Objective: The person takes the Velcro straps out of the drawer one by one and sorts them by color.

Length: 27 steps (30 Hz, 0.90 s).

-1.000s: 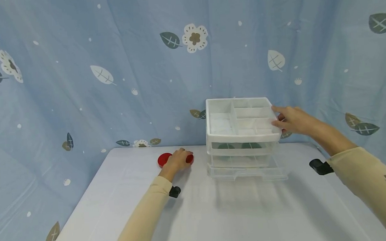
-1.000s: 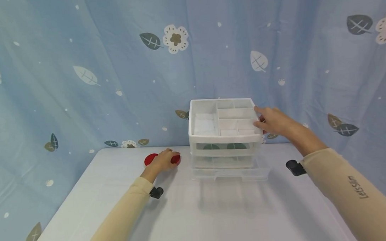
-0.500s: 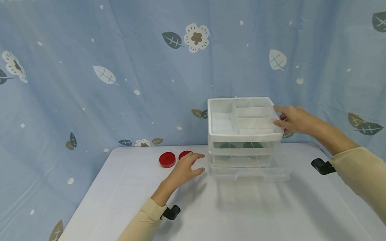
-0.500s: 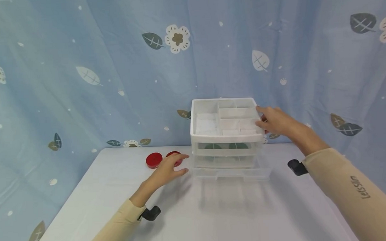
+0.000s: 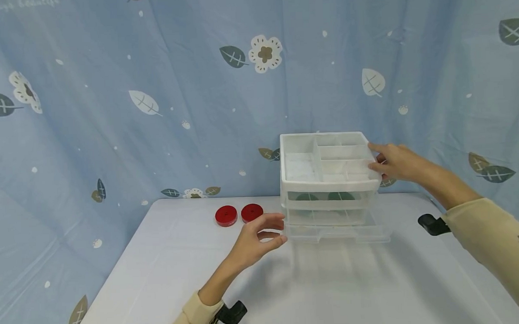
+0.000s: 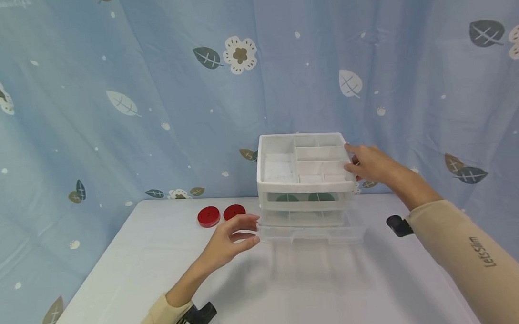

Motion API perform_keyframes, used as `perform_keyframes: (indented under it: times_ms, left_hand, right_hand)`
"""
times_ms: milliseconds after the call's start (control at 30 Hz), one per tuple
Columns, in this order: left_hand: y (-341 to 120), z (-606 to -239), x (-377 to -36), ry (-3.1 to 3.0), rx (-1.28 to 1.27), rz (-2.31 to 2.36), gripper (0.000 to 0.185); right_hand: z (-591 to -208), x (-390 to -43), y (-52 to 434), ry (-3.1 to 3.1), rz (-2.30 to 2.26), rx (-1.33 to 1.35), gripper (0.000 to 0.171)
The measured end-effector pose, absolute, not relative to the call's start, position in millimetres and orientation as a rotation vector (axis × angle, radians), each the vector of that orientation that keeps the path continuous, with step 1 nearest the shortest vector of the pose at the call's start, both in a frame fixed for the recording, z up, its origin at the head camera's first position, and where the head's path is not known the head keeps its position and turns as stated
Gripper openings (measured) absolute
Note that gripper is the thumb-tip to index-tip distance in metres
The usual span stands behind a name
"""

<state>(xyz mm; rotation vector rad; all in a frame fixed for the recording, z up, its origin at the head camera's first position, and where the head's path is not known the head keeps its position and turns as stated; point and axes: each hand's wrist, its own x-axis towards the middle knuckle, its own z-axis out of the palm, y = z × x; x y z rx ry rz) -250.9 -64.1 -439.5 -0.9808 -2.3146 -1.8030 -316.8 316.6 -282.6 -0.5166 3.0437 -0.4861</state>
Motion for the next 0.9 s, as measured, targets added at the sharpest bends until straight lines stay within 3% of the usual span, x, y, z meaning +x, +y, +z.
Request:
perform_keyframes:
  times_ms: [400, 900]
  left_hand:
    - [-51.5, -442.4, -240.2, -2.202, -0.898, -1.760, 0.023]
    - [-39.6, -446.5, -239.0, -2.173, -0.768, -1.703, 0.019]
  right_hand:
    - [-281.8, -315.9, 316.2, 3.051, -0.480, -0.537, 0.071]
    - [-283.7, -315.5, 318.2, 3.054, -0.493, -0.548, 0.070]
